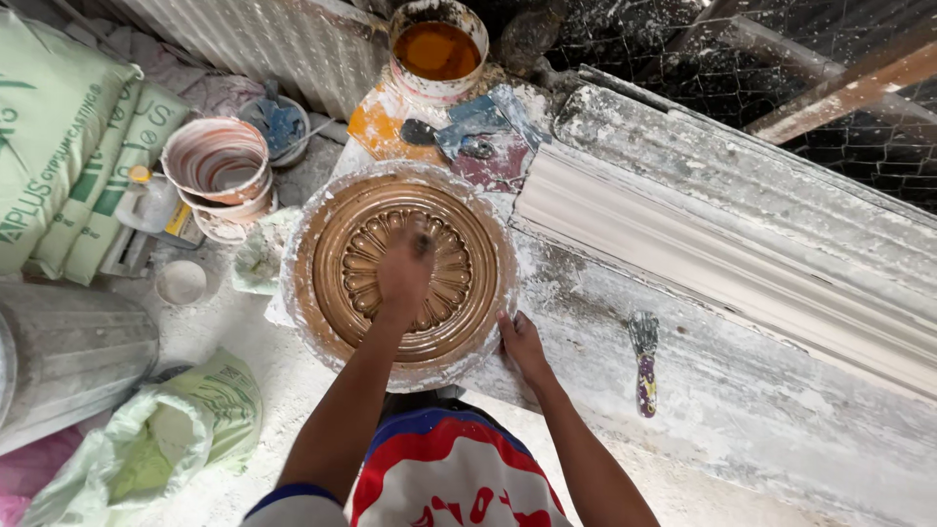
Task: The person smooths a white plaster-like mixture into a round mold using a trowel, then removes the hardened decorative plate and places it on a wire rack. They then apply a brown liquid to the mold with a brush.
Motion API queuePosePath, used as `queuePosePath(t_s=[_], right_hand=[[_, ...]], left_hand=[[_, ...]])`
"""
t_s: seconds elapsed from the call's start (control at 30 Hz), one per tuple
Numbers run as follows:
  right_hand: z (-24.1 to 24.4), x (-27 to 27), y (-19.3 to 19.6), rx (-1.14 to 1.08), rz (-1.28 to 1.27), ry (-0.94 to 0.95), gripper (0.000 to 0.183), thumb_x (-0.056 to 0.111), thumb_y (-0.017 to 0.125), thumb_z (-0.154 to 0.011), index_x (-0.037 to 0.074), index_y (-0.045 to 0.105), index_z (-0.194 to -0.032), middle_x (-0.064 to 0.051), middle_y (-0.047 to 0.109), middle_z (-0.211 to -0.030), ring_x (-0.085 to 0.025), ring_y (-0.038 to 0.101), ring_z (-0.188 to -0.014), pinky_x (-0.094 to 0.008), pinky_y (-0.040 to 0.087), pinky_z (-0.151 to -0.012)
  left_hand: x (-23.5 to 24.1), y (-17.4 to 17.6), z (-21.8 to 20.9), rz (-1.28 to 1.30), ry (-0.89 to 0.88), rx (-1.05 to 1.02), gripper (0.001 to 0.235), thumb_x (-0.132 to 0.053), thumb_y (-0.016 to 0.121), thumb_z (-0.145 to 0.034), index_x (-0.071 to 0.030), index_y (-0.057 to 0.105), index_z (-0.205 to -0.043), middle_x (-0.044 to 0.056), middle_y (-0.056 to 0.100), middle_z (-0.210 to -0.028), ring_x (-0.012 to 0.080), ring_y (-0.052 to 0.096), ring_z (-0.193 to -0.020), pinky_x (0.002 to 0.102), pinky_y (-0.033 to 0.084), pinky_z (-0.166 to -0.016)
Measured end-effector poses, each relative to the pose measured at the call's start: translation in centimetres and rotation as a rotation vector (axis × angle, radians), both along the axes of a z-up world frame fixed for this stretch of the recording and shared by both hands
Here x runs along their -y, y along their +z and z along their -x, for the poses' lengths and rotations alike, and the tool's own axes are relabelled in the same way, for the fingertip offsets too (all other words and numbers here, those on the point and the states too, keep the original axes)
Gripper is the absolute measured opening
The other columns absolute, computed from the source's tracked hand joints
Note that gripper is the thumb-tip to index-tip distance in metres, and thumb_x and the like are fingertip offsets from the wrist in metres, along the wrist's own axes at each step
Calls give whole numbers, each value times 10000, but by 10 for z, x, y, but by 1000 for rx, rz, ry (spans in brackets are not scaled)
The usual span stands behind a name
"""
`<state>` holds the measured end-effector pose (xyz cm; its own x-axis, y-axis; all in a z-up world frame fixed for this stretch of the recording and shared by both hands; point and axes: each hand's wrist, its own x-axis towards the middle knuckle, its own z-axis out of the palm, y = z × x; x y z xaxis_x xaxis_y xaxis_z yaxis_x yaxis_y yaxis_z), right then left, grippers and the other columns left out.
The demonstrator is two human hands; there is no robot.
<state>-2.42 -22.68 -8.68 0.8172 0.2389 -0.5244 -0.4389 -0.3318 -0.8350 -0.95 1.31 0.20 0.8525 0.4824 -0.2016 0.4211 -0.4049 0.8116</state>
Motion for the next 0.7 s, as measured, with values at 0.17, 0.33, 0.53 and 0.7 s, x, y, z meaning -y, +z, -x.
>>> queuePosePath(t_s=[0.17, 0.33, 0.53, 0.7], right_hand=[[-1, -7, 1, -20, 20, 26, 419, 423, 568, -1036, 18, 592, -934, -34, 588, -608, -108, 510, -470, -297, 420, -443], [-5, -6, 6, -5, -4, 22, 396, 413, 567, -1039, 29, 614, -954, -19, 571, -612, -100, 501, -472, -289, 423, -447], [3, -2, 7, -58, -52, 31, 383, 418, 541, -1031, 47, 606, -960, -19, 559, -590, -104, 491, -453, -291, 418, -428], [1, -5, 6, -32, -56, 14, 393, 401, 564, -1052, 17, 589, -975, -17, 576, -626, -95, 516, -482, -279, 433, -443]], left_hand=[[-19, 9, 14, 204, -329, -261, 317, -344, 619, -1040, -156, 645, -1293, 152, 749, -1034, 262, 733, -927, 419, 625, -860], [-15, 19, 44, -150, -223, 145, 462, -244, 706, -895, -149, 649, -1345, 125, 734, -1142, 246, 733, -924, 425, 634, -797], [-52, 32, 65, 294, -197, -237, 387, -229, 719, -949, -241, 669, -1332, 152, 779, -1041, 263, 726, -774, 409, 625, -693], [-76, 31, 93, -405, -478, -328, 241, -323, 544, -1113, -178, 736, -1108, 95, 763, -964, 198, 745, -774, 385, 614, -639]])
